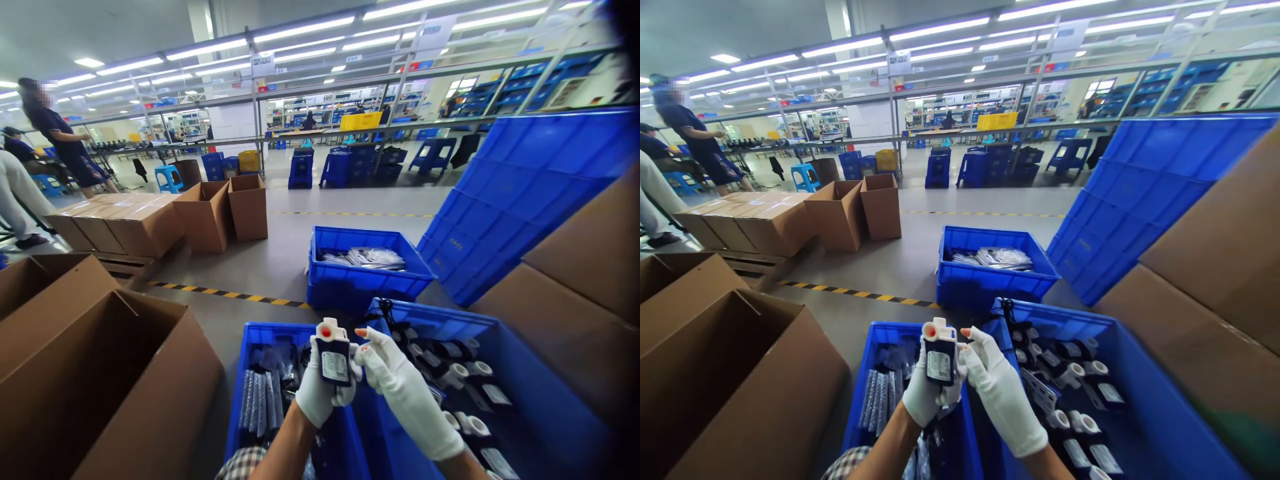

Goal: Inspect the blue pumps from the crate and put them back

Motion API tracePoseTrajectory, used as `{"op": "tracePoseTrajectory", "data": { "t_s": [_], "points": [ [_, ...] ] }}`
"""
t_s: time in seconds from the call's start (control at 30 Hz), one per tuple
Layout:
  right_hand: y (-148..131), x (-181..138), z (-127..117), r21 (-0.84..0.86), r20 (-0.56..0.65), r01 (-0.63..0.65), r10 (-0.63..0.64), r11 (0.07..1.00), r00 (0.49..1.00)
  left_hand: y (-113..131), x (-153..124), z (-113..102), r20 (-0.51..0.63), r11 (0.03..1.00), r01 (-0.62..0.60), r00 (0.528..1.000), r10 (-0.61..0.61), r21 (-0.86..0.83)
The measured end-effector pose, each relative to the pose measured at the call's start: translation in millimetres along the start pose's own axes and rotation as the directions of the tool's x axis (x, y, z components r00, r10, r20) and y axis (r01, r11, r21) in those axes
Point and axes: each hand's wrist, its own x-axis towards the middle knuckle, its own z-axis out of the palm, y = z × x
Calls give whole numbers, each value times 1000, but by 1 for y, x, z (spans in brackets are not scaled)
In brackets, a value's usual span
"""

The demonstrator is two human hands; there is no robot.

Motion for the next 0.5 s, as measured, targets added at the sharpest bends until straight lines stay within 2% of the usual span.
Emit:
{"op": "tracePoseTrajectory", "data": {
  "t_s": [0.13,0.27,0.33,0.43,0.5],
  "points": [
    [-4,-2,-3,-83,-5,15,-15,996,1000,4,0,-13,57,994,96,994,-98,49],
    [-2,-2,-4,-134,21,38,-36,990,999,7,-4,-14,159,986,118,978,-135,114],
    [1,0,-6,-155,27,57,-54,986,998,6,-4,-11,125,987,113,984,-127,116],
    [3,1,-9,-201,49,102,-94,974,994,3,-2,-7,-15,994,68,998,-67,85],
    [2,-1,-8,-329,79,222,-207,918,975,1,-3,-6,-68,998,26,997,-22,58]
  ]
}}
